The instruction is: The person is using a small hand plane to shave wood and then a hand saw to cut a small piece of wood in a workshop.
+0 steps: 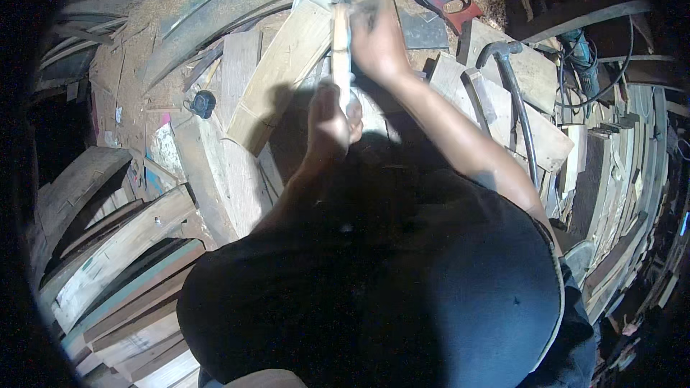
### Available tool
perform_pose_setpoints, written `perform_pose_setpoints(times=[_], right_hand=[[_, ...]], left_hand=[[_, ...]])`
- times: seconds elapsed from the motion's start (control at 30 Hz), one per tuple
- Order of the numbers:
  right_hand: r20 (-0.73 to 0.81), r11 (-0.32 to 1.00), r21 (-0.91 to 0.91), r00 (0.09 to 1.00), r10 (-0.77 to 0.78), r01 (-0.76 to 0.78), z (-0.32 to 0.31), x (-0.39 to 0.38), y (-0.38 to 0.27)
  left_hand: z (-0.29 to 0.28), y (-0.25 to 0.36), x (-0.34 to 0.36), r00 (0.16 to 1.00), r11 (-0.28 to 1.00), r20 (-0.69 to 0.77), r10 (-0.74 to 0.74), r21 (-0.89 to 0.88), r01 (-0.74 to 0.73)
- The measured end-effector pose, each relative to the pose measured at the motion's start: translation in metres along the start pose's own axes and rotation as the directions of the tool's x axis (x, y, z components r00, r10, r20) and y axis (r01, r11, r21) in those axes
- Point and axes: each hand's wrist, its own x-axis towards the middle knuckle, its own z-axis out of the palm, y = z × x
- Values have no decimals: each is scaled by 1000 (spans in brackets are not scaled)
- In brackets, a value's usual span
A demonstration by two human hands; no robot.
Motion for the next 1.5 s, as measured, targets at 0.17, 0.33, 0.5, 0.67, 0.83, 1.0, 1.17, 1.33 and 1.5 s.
perform_pose_setpoints(times=[0.17,0.33,0.5,0.67,0.83,1.0,1.17,1.33,1.5], right_hand=[[70,933,259,969,238,-248,-26,12,-15],[302,983,152,952,52,-103,-35,-28,-61],[405,985,172,913,-43,-30,-25,-42,-67],[373,986,159,928,-10,-54,-21,-40,-71],[331,994,108,943,-13,-24,-11,-25,-67],[289,997,60,955,-67,51,-13,-23,-55],[302,994,104,952,-40,9,-11,-19,-58],[289,1000,16,957,-5,1,-8,-21,-53],[307,998,48,952,10,-27,-10,-23,-53]], left_hand=[[-34,6,13,998,972,22,65,225,-68],[-49,82,23,936,753,96,-338,-569,330],[-51,80,29,917,709,61,-395,-614,347],[-50,81,26,946,810,58,-318,-502,303],[-53,27,24,997,996,26,-78,-33,79],[-44,75,22,916,785,142,-375,-477,395],[-53,82,18,898,725,125,-422,-548,417],[-49,94,18,861,657,144,-488,-589,470],[-52,93,16,867,686,134,-479,-560,465]])
